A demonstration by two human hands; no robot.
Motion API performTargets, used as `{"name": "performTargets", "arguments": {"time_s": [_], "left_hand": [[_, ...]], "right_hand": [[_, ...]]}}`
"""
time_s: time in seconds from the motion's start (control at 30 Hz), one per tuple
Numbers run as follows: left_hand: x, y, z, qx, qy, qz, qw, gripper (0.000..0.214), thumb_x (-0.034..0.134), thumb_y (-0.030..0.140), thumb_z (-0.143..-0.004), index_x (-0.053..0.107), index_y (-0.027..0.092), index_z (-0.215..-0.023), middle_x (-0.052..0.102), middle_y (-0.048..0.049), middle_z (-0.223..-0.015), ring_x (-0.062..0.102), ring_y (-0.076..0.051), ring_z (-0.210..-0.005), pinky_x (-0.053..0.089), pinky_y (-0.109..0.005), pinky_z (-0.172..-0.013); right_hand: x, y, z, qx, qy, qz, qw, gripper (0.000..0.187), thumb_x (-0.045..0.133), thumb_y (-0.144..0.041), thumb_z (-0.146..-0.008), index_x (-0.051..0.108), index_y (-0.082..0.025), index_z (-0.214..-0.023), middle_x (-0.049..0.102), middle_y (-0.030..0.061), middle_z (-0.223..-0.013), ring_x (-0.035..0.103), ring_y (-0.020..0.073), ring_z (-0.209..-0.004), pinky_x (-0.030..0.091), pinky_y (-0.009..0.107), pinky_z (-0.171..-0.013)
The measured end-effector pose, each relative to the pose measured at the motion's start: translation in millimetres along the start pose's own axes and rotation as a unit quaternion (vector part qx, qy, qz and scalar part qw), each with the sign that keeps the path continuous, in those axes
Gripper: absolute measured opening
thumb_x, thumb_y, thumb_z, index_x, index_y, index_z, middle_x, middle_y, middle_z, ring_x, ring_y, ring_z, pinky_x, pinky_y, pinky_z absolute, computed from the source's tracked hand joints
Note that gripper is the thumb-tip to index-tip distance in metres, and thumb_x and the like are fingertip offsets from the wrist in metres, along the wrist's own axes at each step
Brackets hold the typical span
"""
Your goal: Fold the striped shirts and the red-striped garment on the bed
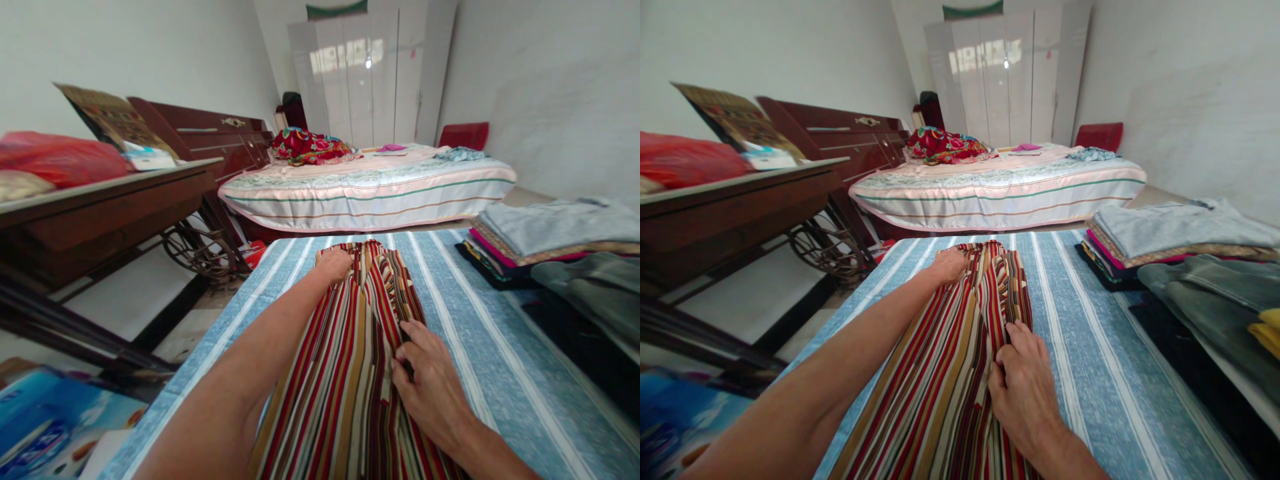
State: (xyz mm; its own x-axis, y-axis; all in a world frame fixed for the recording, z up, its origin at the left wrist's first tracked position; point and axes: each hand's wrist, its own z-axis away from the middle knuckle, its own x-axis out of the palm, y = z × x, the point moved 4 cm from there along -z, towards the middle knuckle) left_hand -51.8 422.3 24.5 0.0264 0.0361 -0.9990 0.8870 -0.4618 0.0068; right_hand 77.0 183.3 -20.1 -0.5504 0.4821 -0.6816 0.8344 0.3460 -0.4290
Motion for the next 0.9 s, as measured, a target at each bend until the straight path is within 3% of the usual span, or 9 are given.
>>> {"name": "performTargets", "arguments": {"time_s": [0.23, 0.4, 0.53, 0.63, 0.77, 0.9], "left_hand": [[9.7, 2, 0, 0.034, 0.005, -0.096, 0.995, 0.016, 0.058, 0.014, -0.073, 0.069, 0.015, -0.084, 0.063, -0.0165, -0.093, 0.052, -0.033, -0.102, 0.042, -0.044, -0.088], [1.2, 10, 15, 0.07, 0.031, -0.11, 0.991, 0.023, 0.049, 0.015, -0.079, 0.066, 0.015, -0.095, 0.061, -0.0152, -0.1, 0.05, -0.03, -0.104, 0.038, -0.044, -0.092], [-1.9, 23, 31, 0.169, 0.003, -0.109, 0.98, 0.028, 0.053, 0.008, -0.072, 0.065, 0.021, -0.093, 0.063, -0.0065, -0.101, 0.051, -0.022, -0.104, 0.038, -0.033, -0.093], [0.0, 31, 39, 0.238, -0.028, -0.132, 0.962, 0.027, 0.054, 0.007, -0.067, 0.066, 0.02, -0.087, 0.064, -0.0073, -0.093, 0.055, -0.023, -0.096, 0.043, -0.033, -0.085], [-3.6, 29, 38, 0.21, -0.029, -0.164, 0.963, 0.018, 0.055, 0.011, -0.068, 0.067, 0.018, -0.08, 0.065, -0.0097, -0.079, 0.058, -0.026, -0.086, 0.043, -0.037, -0.08], [-13.4, 23, 42, 0.186, -0.017, -0.169, 0.968, 0.014, 0.057, 0.011, -0.067, 0.066, 0.017, -0.076, 0.065, -0.0105, -0.081, 0.058, -0.026, -0.086, 0.043, -0.036, -0.08]], "right_hand": [[-1, -2, 0, -0.01, -0.007, 0.014, 1.0, 0.016, 0.044, -0.01, -0.076, 0.055, -0.018, -0.069, 0.057, 0.0141, -0.113, 0.045, 0.0288, -0.118, 0.04, 0.054, -0.094], [-3, -4, -1, -0.018, 0.0, 0.015, 1.0, 0.015, 0.044, -0.011, -0.078, 0.055, -0.019, -0.07, 0.058, 0.0139, -0.112, 0.047, 0.0284, -0.117, 0.04, 0.053, -0.093], [-6, -9, -2, -0.048, 0.016, 0.011, 0.999, 0.016, 0.043, -0.01, -0.079, 0.056, -0.018, -0.073, 0.057, 0.0135, -0.117, 0.047, 0.0281, -0.118, 0.036, 0.054, -0.096], [-8, -12, -2, -0.064, 0.033, 0.001, 0.997, 0.015, 0.044, -0.009, -0.08, 0.055, -0.018, -0.075, 0.058, 0.0125, -0.113, 0.049, 0.0268, -0.115, 0.033, 0.053, -0.097], [-10, -14, -2, -0.083, 0.04, -0.028, 0.995, 0.015, 0.046, -0.008, -0.081, 0.056, -0.019, -0.076, 0.06, 0.0095, -0.109, 0.051, 0.0245, -0.112, 0.031, 0.054, -0.099], [-13, -19, -3, -0.1, 0.03, -0.056, 0.993, 0.014, 0.047, -0.01, -0.084, 0.057, -0.019, -0.079, 0.061, 0.0077, -0.105, 0.054, 0.0213, -0.106, 0.03, 0.052, -0.101]]}}
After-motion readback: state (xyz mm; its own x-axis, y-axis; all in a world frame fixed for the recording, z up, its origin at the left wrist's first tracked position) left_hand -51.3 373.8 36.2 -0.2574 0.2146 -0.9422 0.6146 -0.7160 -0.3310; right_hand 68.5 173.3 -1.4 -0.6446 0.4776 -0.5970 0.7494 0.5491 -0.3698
